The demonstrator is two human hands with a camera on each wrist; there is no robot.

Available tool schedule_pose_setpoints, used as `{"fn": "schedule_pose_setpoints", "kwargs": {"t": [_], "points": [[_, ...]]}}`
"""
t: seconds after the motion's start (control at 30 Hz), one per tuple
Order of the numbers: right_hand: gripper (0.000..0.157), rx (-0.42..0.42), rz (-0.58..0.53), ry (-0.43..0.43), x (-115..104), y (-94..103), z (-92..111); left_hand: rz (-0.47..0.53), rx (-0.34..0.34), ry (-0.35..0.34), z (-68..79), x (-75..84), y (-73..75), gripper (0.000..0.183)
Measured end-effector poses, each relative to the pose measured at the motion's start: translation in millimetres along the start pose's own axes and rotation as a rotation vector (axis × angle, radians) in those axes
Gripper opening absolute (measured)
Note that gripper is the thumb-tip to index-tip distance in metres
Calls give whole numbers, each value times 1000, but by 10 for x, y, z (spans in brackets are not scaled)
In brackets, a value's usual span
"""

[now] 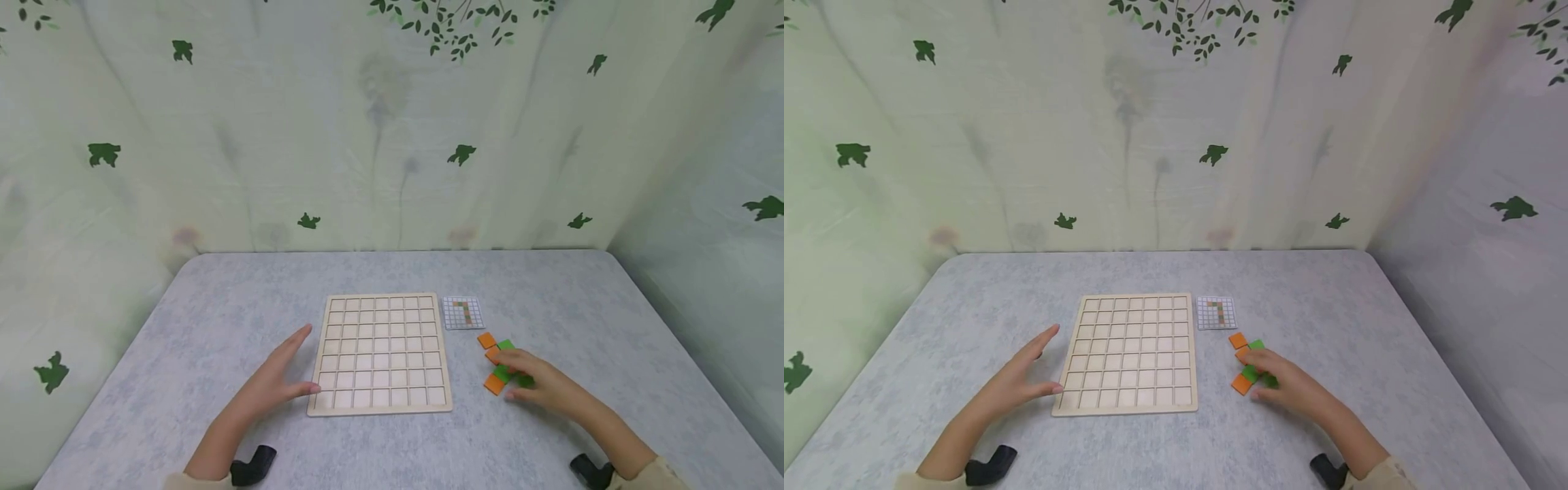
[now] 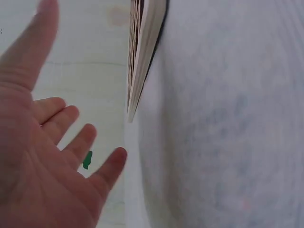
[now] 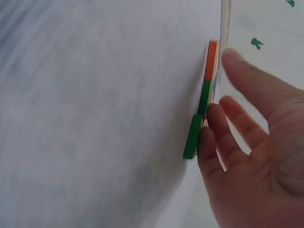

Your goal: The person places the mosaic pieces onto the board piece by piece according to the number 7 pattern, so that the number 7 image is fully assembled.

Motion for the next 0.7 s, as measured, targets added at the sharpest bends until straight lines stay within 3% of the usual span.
{"fn": "schedule_pose_setpoints", "kwargs": {"t": [0.13, 0.2, 0.53, 0.7], "points": [[49, -18, 39, -2, 32, -28, -24, 37, -75, 93, 16, -78, -77, 99], [45, -22, 56, 1, 47, -42, -33, 45, -99, 107, 35, -120, -98, 96], [26, 7, 107, 26, 47, -101, -87, 58, -138, 46, 74, -225, -106, 81], [24, 20, 142, 17, -44, -90, -135, 60, -148, 54, 66, -218, -117, 82]]}}
Point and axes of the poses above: each hand's wrist, its own z-axis away from the middle knuckle, its own y-axis out of the back of the hand, x = y × z, the point moved 2 cm from there along -z, towards the middle knuckle, and after that the axes turned 7 degrees about x, right-handed, at the moved point
